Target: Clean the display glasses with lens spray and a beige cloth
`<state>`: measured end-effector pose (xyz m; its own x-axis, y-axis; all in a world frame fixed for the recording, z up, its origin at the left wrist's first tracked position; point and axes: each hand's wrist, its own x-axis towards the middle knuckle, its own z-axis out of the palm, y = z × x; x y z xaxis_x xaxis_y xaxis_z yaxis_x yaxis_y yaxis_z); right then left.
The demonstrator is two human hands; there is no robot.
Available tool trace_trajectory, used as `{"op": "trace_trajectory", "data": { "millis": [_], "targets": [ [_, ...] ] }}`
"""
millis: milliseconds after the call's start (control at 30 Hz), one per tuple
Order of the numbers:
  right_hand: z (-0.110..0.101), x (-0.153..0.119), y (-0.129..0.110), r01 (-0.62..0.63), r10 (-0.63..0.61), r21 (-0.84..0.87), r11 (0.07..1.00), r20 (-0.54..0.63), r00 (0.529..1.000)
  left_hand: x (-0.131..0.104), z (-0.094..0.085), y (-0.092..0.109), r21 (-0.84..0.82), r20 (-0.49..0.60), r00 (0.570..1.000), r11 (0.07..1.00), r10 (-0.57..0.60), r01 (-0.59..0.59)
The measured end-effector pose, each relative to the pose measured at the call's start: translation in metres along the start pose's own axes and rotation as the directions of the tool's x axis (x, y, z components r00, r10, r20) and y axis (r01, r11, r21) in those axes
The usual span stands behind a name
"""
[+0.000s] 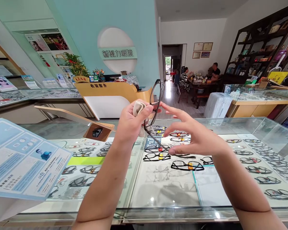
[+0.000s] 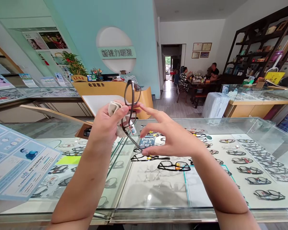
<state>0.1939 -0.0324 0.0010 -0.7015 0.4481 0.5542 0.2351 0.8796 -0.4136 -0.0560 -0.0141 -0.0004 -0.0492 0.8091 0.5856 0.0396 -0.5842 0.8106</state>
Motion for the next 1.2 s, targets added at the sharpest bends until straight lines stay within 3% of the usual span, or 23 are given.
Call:
{"op": "trace_trajectory", "data": {
  "millis": [200,333,433,633,833,1000,1200],
  "targets": [
    [0.006,0.000,0.000,-0.077,0.066,-0.104,0.992,-0.105,0.992,-0.008,0.012,0.003,0.110,-0.013,0.991,0.985,0.136,-0.133],
    [0.017,0.004,-0.002,-0.094,0.060,-0.218,0.971,-0.156,0.986,-0.014,0.021,0.007,0.101,0.028,0.990,0.985,0.137,-0.139],
    [0.021,0.005,-0.001,-0.093,0.052,-0.201,0.975,-0.199,0.979,-0.017,0.021,0.007,0.088,0.066,0.988,0.986,0.138,-0.143],
    [0.005,0.004,0.007,-0.121,0.174,0.157,0.980,-0.392,0.903,-0.011,0.012,0.001,0.117,0.104,0.987,0.984,0.119,-0.131],
    [0.005,0.009,0.017,-0.111,0.369,0.585,0.803,-0.343,0.864,-0.008,0.012,-0.005,0.130,0.179,0.980,0.985,0.085,-0.110],
    [0.009,0.012,0.019,-0.064,0.389,0.706,0.706,-0.310,0.868,-0.006,0.012,-0.005,0.111,0.169,0.982,0.988,0.085,-0.105],
    [-0.005,0.008,0.025,-0.055,0.498,0.784,0.619,-0.337,0.799,0.000,0.000,-0.006,0.125,0.149,0.984,0.986,0.093,-0.112]
  ]
}}
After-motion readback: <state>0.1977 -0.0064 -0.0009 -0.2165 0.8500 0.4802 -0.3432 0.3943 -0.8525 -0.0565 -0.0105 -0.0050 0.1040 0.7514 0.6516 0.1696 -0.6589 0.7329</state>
